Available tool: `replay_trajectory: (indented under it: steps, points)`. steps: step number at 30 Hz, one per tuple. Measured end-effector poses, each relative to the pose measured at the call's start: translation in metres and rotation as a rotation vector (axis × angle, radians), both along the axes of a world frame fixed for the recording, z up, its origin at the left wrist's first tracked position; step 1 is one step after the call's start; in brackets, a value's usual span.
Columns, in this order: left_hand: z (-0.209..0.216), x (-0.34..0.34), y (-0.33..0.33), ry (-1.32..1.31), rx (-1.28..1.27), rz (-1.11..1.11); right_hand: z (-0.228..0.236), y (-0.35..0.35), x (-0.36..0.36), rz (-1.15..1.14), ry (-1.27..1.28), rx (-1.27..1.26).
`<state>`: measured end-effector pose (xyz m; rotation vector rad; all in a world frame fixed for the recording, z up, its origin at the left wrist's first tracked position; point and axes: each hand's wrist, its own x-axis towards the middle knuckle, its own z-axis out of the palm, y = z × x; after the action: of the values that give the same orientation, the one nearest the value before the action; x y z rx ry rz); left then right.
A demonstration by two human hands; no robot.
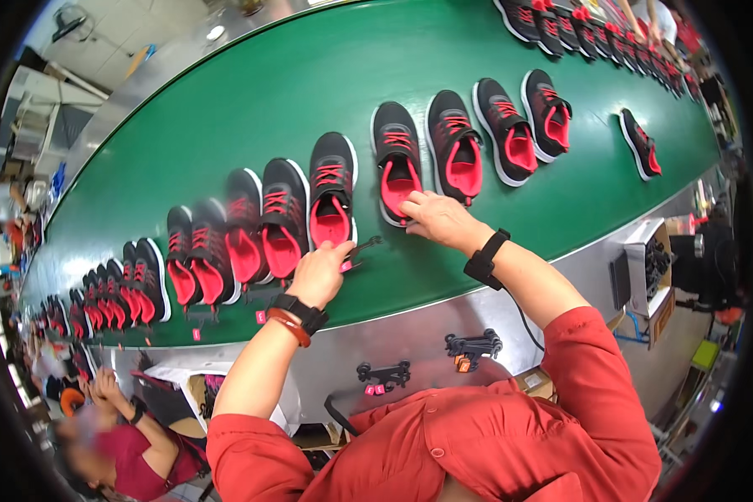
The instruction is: Attaching plastic clips or labels with strings to shoes on an active conveyor belt assembly line.
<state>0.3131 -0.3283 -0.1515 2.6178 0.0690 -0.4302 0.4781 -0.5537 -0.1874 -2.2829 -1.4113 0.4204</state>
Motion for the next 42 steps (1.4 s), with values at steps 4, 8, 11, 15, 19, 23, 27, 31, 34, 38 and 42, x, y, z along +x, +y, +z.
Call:
replay_trajectory:
  steps: [4, 8, 11, 15, 19, 23, 27, 31, 34, 38, 42]
  points:
    - [-0.007, -0.001, -0.006, -0.003, -0.055, 0.072, 0.015, 0.015, -0.011, 0.075, -0.203, 0.02]
    - [-0.011, -0.003, -0.009, -0.021, -0.047, 0.087, 0.022, 0.024, -0.023, 0.123, -0.328, 0.02]
    - [-0.013, -0.005, -0.011, -0.021, -0.033, 0.085, 0.022, 0.03, -0.03, 0.148, -0.349, -0.014]
    - [-0.011, -0.009, -0.011, 0.012, -0.091, 0.103, 0.02, 0.037, -0.036, 0.143, -0.365, -0.067]
    - [-0.011, -0.03, -0.006, -0.221, -0.306, 0.168, 0.016, 0.033, -0.039, 0.058, -0.183, 0.051]
    - [-0.027, -0.042, -0.01, -0.061, -0.206, 0.024, 0.001, 0.012, -0.059, -0.086, 0.038, 0.223]
    - [-0.024, -0.056, -0.003, -0.304, -0.102, 0.189, 0.006, -0.027, -0.118, -0.02, 0.045, 0.147]
    - [-0.003, -0.046, -0.018, -0.49, -0.194, 0.28, 0.01, -0.051, -0.205, 0.367, 0.216, -0.024]
    - [0.007, -0.027, -0.039, -0.528, -0.313, 0.27, -0.006, -0.053, -0.232, 0.374, 0.05, -0.173]
    - [0.003, 0.002, -0.069, -0.486, -0.409, 0.179, -0.029, -0.06, -0.241, 0.333, -0.01, -0.207]
    - [-0.005, 0.041, -0.097, -0.463, -0.31, 0.099, -0.021, -0.067, -0.211, 0.24, 0.467, -0.171]
